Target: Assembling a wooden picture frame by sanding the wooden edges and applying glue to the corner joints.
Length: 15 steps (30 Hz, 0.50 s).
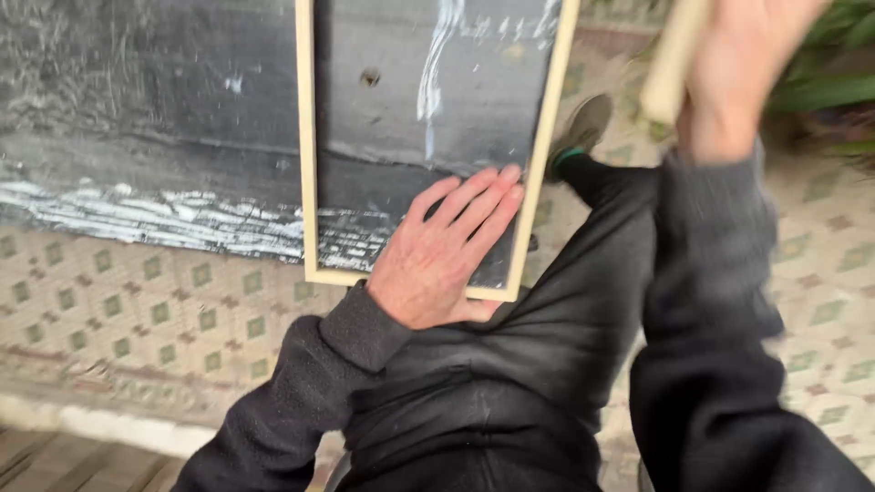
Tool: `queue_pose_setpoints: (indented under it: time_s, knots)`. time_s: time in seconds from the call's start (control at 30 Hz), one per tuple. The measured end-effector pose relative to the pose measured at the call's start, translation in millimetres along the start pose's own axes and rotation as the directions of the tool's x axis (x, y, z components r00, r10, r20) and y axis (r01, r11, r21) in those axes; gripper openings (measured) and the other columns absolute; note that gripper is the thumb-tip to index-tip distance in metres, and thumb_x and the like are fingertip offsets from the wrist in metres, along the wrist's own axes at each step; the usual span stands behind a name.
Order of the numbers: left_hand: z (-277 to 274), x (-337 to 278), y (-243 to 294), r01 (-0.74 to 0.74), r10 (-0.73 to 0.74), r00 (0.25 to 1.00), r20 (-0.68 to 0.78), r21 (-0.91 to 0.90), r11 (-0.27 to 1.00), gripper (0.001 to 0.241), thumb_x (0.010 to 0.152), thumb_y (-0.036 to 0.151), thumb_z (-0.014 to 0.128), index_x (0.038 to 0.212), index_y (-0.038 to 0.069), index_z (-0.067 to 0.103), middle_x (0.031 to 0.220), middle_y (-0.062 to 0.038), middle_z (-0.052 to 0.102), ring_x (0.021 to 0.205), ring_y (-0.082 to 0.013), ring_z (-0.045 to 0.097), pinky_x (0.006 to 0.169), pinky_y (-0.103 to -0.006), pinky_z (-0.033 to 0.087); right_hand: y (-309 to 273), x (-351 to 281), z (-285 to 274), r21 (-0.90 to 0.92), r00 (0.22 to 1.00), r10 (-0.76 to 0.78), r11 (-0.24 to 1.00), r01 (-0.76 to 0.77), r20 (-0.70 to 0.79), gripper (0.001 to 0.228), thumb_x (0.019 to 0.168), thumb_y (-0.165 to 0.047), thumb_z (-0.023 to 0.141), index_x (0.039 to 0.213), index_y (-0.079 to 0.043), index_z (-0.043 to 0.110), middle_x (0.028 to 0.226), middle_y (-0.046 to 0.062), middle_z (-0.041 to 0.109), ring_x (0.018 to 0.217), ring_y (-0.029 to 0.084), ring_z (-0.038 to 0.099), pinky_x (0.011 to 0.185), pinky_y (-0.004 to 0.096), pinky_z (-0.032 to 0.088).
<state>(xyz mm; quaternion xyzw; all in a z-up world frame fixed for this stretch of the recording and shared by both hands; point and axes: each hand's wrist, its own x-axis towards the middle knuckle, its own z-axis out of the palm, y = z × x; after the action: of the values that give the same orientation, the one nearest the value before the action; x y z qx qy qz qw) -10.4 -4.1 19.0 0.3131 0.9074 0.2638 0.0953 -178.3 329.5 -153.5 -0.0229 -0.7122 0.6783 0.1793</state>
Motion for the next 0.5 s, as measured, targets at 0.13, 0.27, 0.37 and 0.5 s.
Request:
queue_pose_setpoints:
  time_s: [0.13, 0.27, 0.37, 0.5]
  knots:
    - [14.2, -13.8, -3.0, -0.017, 0.016, 0.999, 0.049, 0.031, 0.999, 0.138, 0.073, 0.066, 0.097, 0.168, -0.008, 0.029, 0.175, -0.024, 0.030, 0.163, -0.0388, 0.033, 0.135, -0.0539, 0.028, -45.3, -132.6, -83.6, -0.009, 0.980, 0.178, 0.984, -0.178, 0.090, 0.042, 0.120, -0.015, 0.067, 0.155, 0.003, 0.054, 0.148, 0.013, 0.061, 0.130, 0.021, 0.057, 0.115, 0.035, 0.045]
    - [4.8, -18.5, 5.3, 0.042, -0.042, 0.999, 0.021, 0.007, 0.999, 0.128, 0.074, 0.058, 0.095, 0.168, -0.004, 0.035, 0.175, -0.020, 0.035, 0.162, -0.0372, 0.038, 0.136, -0.0529, 0.032, -97.1, -201.3, -79.2, -0.060, 0.949, 0.307, 0.951, -0.303, 0.077, 0.063, 0.125, -0.025, 0.065, 0.173, 0.000, 0.034, 0.178, 0.012, 0.041, 0.158, 0.019, 0.044, 0.134, 0.031, 0.033]
    - [2.6, -27.8, 15.8, 0.051, -0.051, 0.998, 0.020, -0.002, 0.999, 0.107, 0.082, 0.051, 0.093, 0.163, -0.001, 0.045, 0.167, -0.016, 0.046, 0.155, -0.0353, 0.045, 0.131, -0.0536, 0.036, -110.9, -234.2, -85.2, 0.002, 0.901, 0.433, 0.901, -0.433, 0.009, 0.066, 0.124, -0.025, 0.067, 0.174, 0.002, 0.032, 0.178, 0.014, 0.041, 0.158, 0.022, 0.043, 0.134, 0.034, 0.034]
    - [2.0, -18.7, 26.5, -0.050, 0.051, 0.999, -0.011, 0.018, 0.999, 0.064, 0.082, 0.030, 0.079, 0.139, 0.004, 0.066, 0.142, -0.012, 0.063, 0.138, -0.0305, 0.054, 0.120, -0.0557, 0.040, -117.9, -242.1, -91.4, -0.113, 0.890, 0.454, 0.883, -0.455, -0.036, 0.063, 0.119, -0.018, 0.062, 0.172, 0.004, 0.037, 0.179, 0.015, 0.042, 0.167, 0.023, 0.042, 0.139, 0.035, 0.031]
